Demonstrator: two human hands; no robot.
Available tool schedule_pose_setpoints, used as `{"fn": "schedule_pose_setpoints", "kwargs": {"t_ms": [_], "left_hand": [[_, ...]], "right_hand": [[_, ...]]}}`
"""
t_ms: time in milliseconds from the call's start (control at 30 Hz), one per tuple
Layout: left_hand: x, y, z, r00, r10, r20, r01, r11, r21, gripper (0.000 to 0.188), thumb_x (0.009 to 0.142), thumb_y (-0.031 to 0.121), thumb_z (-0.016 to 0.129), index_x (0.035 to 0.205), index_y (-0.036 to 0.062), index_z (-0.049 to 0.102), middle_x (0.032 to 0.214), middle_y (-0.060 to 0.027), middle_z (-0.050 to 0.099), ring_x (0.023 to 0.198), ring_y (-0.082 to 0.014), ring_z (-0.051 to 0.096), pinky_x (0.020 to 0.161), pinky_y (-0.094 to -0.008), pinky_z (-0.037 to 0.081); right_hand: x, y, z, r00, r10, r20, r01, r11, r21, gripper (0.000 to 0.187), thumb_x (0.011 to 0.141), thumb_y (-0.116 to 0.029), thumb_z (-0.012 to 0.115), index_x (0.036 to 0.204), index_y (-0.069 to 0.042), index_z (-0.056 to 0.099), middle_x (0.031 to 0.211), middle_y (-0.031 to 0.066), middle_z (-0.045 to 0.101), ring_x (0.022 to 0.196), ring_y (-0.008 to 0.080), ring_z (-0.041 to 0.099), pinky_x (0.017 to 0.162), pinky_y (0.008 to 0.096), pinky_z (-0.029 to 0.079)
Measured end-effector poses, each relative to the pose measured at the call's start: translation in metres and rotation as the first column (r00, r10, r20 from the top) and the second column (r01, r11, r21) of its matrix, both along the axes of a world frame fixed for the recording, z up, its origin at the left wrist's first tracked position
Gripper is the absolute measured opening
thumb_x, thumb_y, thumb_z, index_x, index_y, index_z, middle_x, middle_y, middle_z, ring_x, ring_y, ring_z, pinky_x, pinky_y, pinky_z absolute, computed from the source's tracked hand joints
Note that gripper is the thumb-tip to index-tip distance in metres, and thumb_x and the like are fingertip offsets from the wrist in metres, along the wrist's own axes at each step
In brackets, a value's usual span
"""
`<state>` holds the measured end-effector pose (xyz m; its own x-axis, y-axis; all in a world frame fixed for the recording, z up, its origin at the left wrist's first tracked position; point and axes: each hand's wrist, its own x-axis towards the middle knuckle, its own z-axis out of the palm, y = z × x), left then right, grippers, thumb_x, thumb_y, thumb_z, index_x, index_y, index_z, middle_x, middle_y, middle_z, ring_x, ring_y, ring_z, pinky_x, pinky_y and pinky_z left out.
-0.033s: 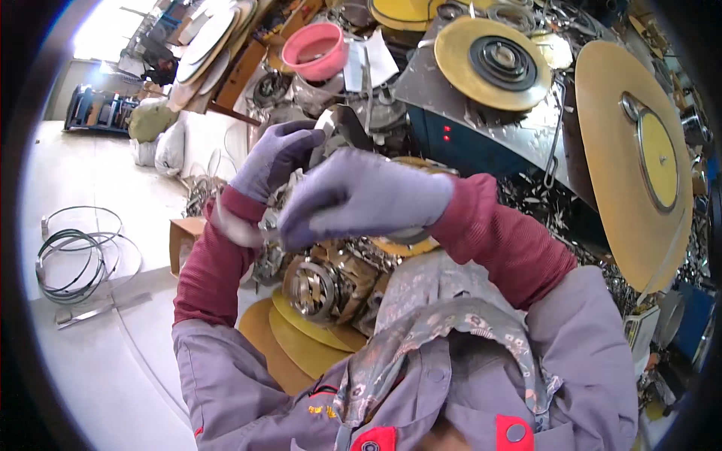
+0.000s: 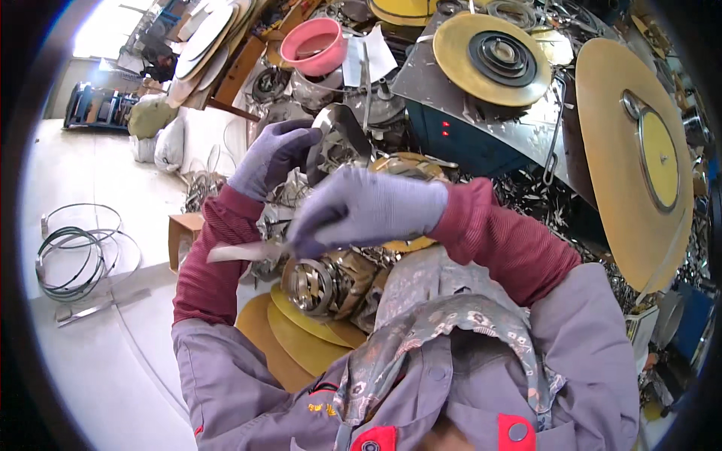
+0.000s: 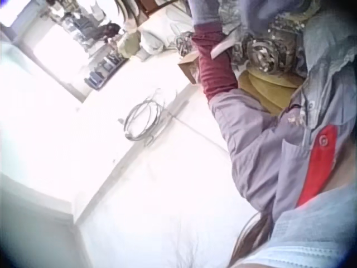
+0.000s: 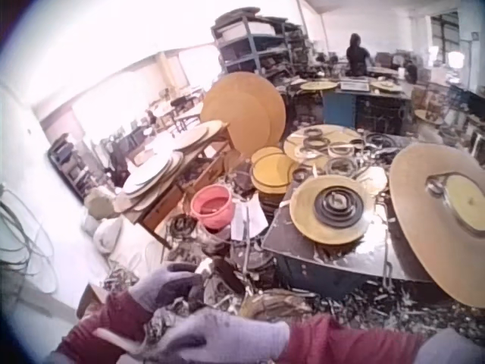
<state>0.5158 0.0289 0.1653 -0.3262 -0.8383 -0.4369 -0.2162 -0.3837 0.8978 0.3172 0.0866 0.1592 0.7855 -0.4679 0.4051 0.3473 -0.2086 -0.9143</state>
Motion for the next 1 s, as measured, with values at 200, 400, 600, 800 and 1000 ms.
{"fn": "schedule_pose_setpoints", "kwargs": {"t_ms": [200,400,600,800,1000], "left_hand": [[-0.022,0.023,0.046,0.986,0.037,0.165,-0.046,0.998,0.047,0.048,0.08,0.018,0.066,0.117,-0.0088,0.053,0.094,-0.0086,0.063,0.073,-0.0151,0.063,0.068,-0.0246,0.052],[-0.105,0.042,0.14,0.943,-0.048,0.328,0.085,0.991,-0.1,0.054,0.072,0.024,0.067,0.114,-0.0074,0.058,0.099,-0.0093,0.063,0.084,-0.0127,0.06,0.075,-0.0234,0.048],[-0.167,0.037,0.173,0.97,-0.121,0.212,0.145,0.984,-0.105,0.058,0.06,0.022,0.069,0.109,-0.0076,0.061,0.093,-0.0104,0.067,0.083,-0.0157,0.063,0.079,-0.0262,0.05],[-0.207,-0.024,0.151,0.915,-0.337,0.22,0.37,0.92,-0.128,0.065,0.054,0.04,0.077,0.097,-0.0075,0.067,0.101,-0.0172,0.065,0.095,-0.0246,0.061,0.091,-0.0366,0.044],[-0.237,-0.135,0.116,0.751,-0.647,0.131,0.647,0.761,0.044,0.052,0.059,0.022,0.073,0.101,-0.0081,0.065,0.099,-0.0135,0.064,0.091,-0.0207,0.06,0.085,-0.0314,0.046]], "right_hand": [[-0.131,-0.017,-0.079,0.78,-0.427,-0.458,0.301,0.897,-0.324,0.055,0.075,-0.027,0.073,0.122,-0.004,0.055,0.117,0.0163,0.059,0.104,0.0246,0.059,0.092,0.0343,0.046],[-0.224,-0.068,-0.034,0.907,-0.322,-0.271,0.34,0.94,0.023,0.059,0.079,-0.024,0.073,0.13,-0.003,0.05,0.12,0.0075,0.059,0.109,0.0138,0.053,0.099,0.0293,0.039],[-0.247,-0.09,-0.007,0.987,0.04,-0.154,-0.019,0.99,0.14,0.078,0.074,-0.033,0.074,0.134,0.003,0.042,0.133,0.0089,0.05,0.123,0.0162,0.044,0.107,0.032,0.03],[-0.302,-0.105,-0.016,0.913,0.275,-0.302,-0.177,0.933,0.314,0.053,0.069,-0.007,0.071,0.12,0.003,0.058,0.1,0.0007,0.065,0.088,0.0065,0.055,0.082,0.0235,0.046],[-0.362,-0.154,0.01,0.813,0.261,-0.52,-0.061,0.927,0.37,0.058,0.065,-0.006,0.074,0.12,0.003,0.057,0.098,-0.0002,0.064,0.084,0.0062,0.054,0.08,0.0231,0.046]]}}
